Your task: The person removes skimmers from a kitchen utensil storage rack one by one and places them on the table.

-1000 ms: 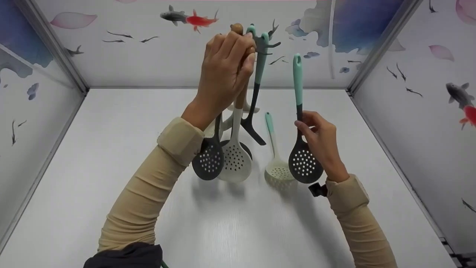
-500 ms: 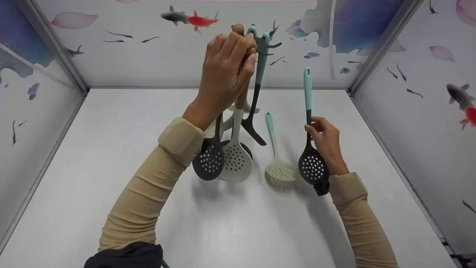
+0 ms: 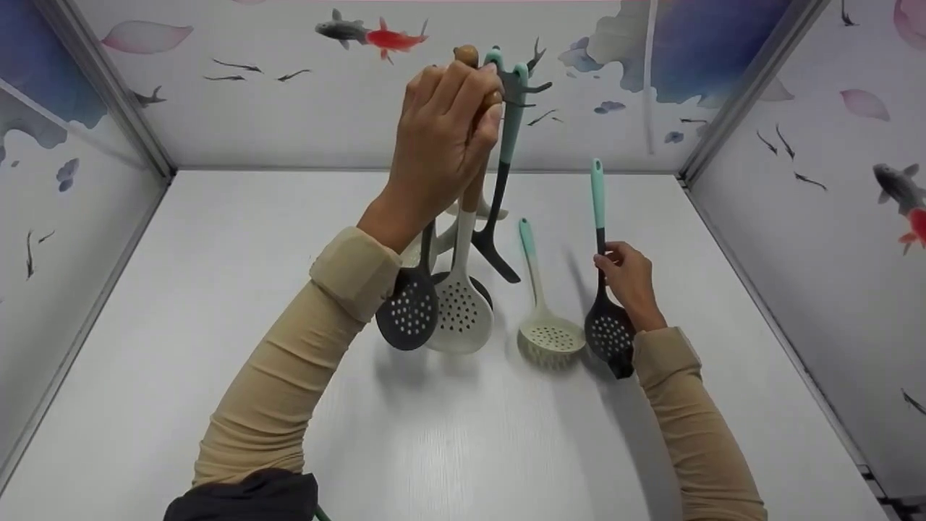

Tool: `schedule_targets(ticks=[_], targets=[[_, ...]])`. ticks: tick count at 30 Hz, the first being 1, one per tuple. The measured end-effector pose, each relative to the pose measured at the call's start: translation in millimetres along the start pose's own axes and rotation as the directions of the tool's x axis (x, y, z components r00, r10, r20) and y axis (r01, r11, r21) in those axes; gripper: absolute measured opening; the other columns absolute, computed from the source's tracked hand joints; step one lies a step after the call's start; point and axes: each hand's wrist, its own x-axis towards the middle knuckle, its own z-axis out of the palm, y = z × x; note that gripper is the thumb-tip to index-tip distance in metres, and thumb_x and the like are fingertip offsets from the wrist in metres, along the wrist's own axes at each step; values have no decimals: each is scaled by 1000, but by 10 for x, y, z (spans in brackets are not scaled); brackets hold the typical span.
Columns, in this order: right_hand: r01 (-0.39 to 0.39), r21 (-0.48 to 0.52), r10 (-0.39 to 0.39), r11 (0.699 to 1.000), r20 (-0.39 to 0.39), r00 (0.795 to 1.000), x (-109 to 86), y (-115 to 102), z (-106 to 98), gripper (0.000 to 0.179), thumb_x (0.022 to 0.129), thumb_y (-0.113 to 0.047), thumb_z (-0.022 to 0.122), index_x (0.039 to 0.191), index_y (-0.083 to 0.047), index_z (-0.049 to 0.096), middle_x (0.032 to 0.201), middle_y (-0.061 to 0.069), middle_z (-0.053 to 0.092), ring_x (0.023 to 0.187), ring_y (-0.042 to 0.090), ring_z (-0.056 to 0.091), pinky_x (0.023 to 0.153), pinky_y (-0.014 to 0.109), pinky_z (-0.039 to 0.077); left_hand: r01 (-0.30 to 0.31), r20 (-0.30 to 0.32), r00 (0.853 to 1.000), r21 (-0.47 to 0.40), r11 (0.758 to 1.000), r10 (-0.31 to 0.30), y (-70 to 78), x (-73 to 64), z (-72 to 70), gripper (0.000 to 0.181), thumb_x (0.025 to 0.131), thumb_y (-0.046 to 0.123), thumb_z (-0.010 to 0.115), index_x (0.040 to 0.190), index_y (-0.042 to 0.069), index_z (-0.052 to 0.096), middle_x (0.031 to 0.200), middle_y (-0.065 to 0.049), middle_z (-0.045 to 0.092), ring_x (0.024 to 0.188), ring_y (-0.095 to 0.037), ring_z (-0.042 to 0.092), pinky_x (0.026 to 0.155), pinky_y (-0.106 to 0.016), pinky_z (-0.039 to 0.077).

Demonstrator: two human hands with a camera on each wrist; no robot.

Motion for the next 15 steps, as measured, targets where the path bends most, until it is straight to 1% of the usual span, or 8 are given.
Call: schedule_targets(ticks=[3, 6, 10, 13, 15], targets=[[-33, 10, 33, 999, 19, 999, 23, 55, 15, 31, 94, -12, 52, 120, 5, 54, 100, 20, 60, 89, 29, 61, 66, 20, 51, -1, 2, 1000, -2, 1000, 1, 6, 6, 3, 29, 91, 21, 45, 114, 7, 56, 99, -9, 56, 99, -22, 46, 100, -33, 32], [-50, -2, 50, 999, 40, 998, 33, 107, 30, 34, 94, -10, 50, 123, 7, 52, 100, 22, 59, 91, 33, 61, 64, 19, 51, -1, 5, 1000, 0, 1000, 1, 11, 9, 5, 29, 91, 21, 45, 114, 7, 56, 99, -9, 56, 99, -22, 46, 100, -33, 32], [-74, -36, 75, 997, 45, 996, 37, 160, 57, 36, 92, -8, 50, 123, 8, 45, 104, 23, 58, 90, 29, 60, 64, 19, 48, -1, 6, 1000, 0, 1000, 1, 11, 7, 4, 28, 91, 21, 45, 113, 7, 56, 99, -9, 56, 100, -22, 47, 100, -33, 32], [-60, -73, 63, 995, 35, 997, 41, 179, 92, 28, 91, -6, 50, 115, 5, 43, 106, 24, 59, 90, 28, 59, 67, 25, 47, 3, 3, 1000, -2, 1000, -3, 6, 1, -1, 28, 91, 21, 46, 113, 7, 56, 100, -9, 57, 100, -22, 47, 100, -33, 32], [-25, -114, 29, 993, 34, 999, 43, 193, 121, 20, 90, -3, 50, 108, 6, 45, 104, 25, 60, 89, 29, 58, 69, 30, 46, 6, 4, 1000, -2, 1000, -6, 1, -4, -4, 29, 91, 21, 46, 114, 7, 56, 100, -10, 57, 101, -22, 47, 101, -33, 32]])
